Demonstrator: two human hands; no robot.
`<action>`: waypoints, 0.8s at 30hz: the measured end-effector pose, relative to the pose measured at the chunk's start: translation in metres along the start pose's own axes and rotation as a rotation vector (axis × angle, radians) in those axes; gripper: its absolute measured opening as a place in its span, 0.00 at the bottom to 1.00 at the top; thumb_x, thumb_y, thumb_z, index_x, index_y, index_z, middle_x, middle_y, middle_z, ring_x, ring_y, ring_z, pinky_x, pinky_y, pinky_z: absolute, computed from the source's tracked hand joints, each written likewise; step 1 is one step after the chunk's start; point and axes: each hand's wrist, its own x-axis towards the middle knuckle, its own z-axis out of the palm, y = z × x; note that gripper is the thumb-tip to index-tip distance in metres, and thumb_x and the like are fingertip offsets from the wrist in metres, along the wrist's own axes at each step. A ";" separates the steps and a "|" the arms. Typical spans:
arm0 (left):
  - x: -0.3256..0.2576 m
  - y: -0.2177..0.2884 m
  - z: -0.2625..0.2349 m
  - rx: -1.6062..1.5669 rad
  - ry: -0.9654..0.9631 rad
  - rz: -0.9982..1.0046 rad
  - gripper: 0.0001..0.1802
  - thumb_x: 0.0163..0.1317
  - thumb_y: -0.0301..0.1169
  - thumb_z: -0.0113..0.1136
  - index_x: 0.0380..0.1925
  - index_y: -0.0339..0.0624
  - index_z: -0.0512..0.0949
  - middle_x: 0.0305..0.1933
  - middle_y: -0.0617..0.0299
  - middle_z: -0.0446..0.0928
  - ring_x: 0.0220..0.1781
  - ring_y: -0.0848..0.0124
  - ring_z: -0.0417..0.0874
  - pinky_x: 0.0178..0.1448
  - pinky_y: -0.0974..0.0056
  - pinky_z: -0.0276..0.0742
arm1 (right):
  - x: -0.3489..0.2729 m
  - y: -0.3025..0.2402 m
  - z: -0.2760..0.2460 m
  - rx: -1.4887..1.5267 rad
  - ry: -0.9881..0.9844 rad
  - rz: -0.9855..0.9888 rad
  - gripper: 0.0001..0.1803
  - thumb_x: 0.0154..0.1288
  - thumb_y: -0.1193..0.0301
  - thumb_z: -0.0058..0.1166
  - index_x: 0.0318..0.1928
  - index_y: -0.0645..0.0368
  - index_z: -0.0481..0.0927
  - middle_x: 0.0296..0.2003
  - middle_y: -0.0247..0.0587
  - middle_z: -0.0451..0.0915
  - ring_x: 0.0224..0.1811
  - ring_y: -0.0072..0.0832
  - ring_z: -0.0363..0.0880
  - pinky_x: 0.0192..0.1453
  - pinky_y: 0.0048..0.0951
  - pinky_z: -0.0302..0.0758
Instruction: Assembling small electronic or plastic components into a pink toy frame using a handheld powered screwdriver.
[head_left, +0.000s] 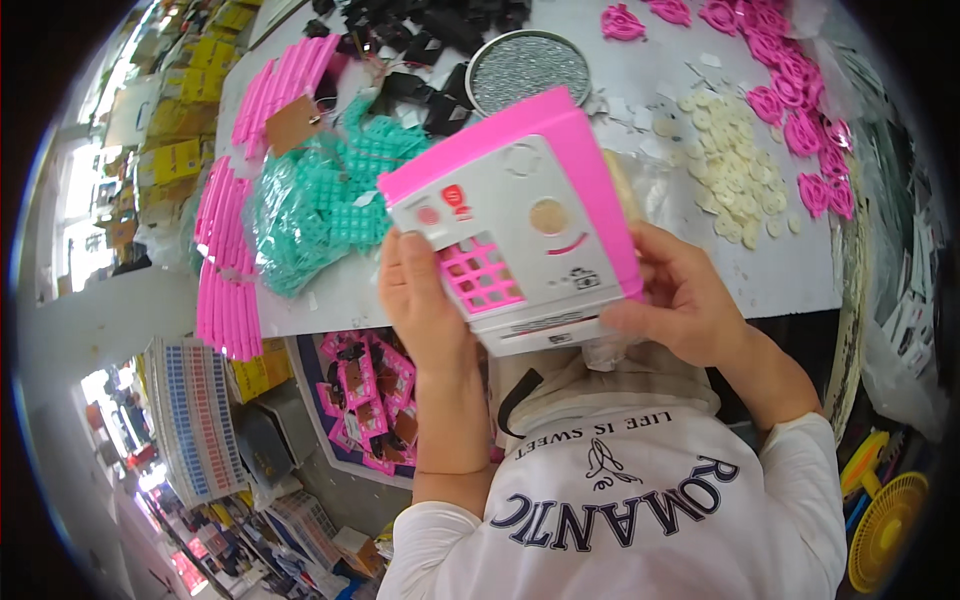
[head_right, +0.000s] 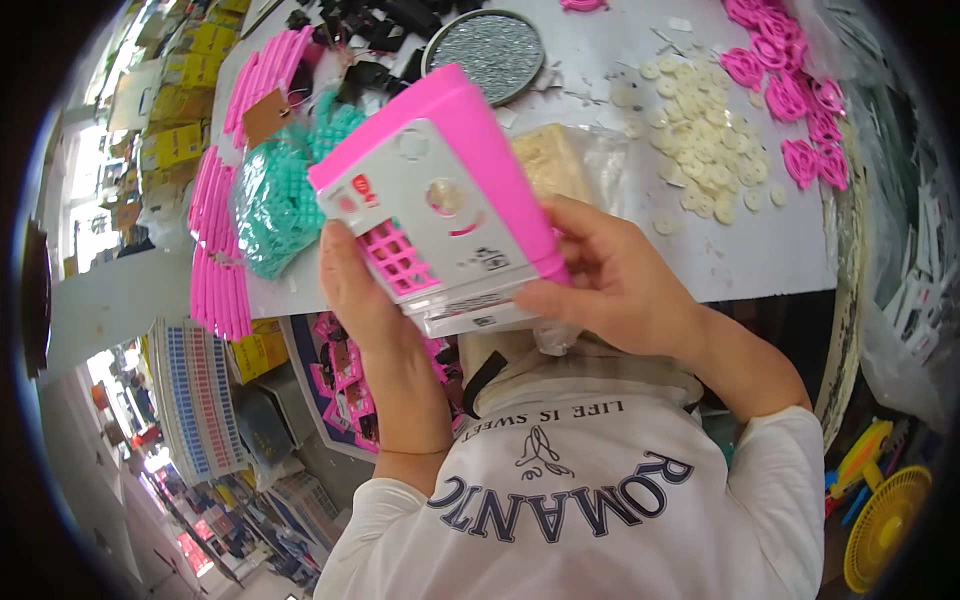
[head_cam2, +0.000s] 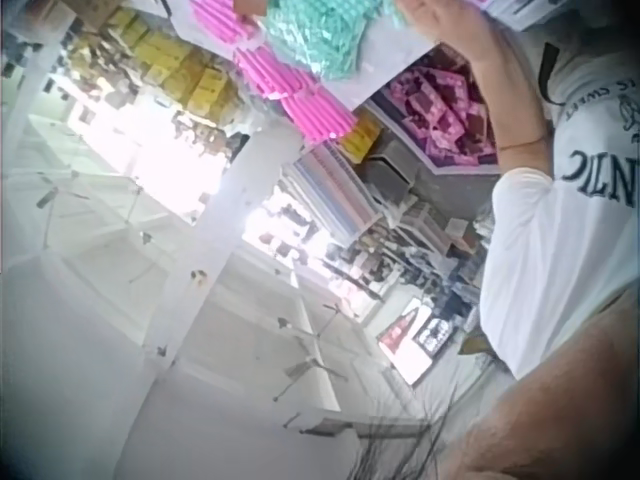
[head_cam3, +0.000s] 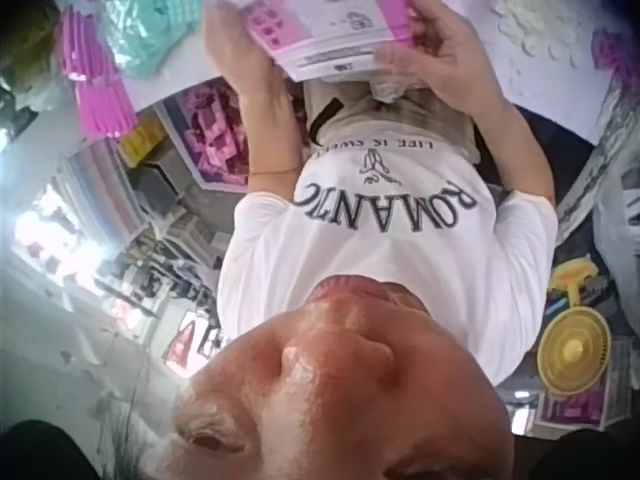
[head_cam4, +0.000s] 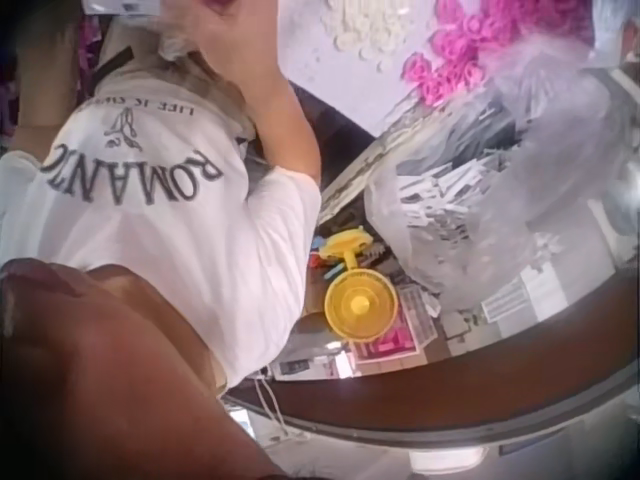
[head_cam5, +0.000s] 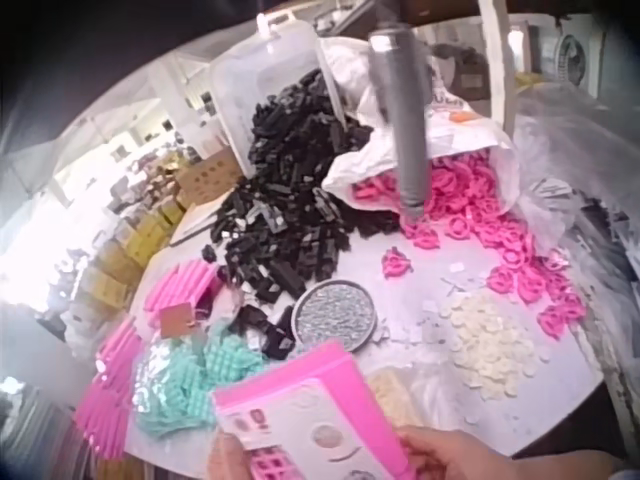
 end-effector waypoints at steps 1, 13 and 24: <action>0.000 -0.002 0.003 0.064 -0.005 0.038 0.17 0.82 0.37 0.48 0.54 0.33 0.76 0.48 0.59 0.84 0.47 0.76 0.84 0.53 0.69 0.79 | -0.002 0.008 -0.002 0.011 0.017 -0.025 0.35 0.65 0.78 0.67 0.70 0.65 0.68 0.59 0.41 0.80 0.60 0.25 0.80 0.67 0.29 0.76; 0.020 -0.002 0.007 0.414 0.041 0.139 0.24 0.84 0.44 0.43 0.47 0.33 0.80 0.40 0.62 0.83 0.42 0.78 0.81 0.47 0.69 0.78 | -0.018 0.015 0.001 -0.039 0.115 -0.032 0.35 0.65 0.78 0.68 0.70 0.68 0.67 0.58 0.43 0.81 0.58 0.25 0.81 0.65 0.29 0.77; -0.021 -0.011 0.009 0.300 -0.036 0.053 0.22 0.82 0.41 0.45 0.50 0.31 0.79 0.41 0.64 0.82 0.42 0.79 0.78 0.48 0.69 0.74 | -0.007 0.020 -0.005 -0.015 0.195 -0.114 0.40 0.64 0.74 0.70 0.72 0.67 0.64 0.59 0.42 0.81 0.59 0.27 0.82 0.66 0.29 0.76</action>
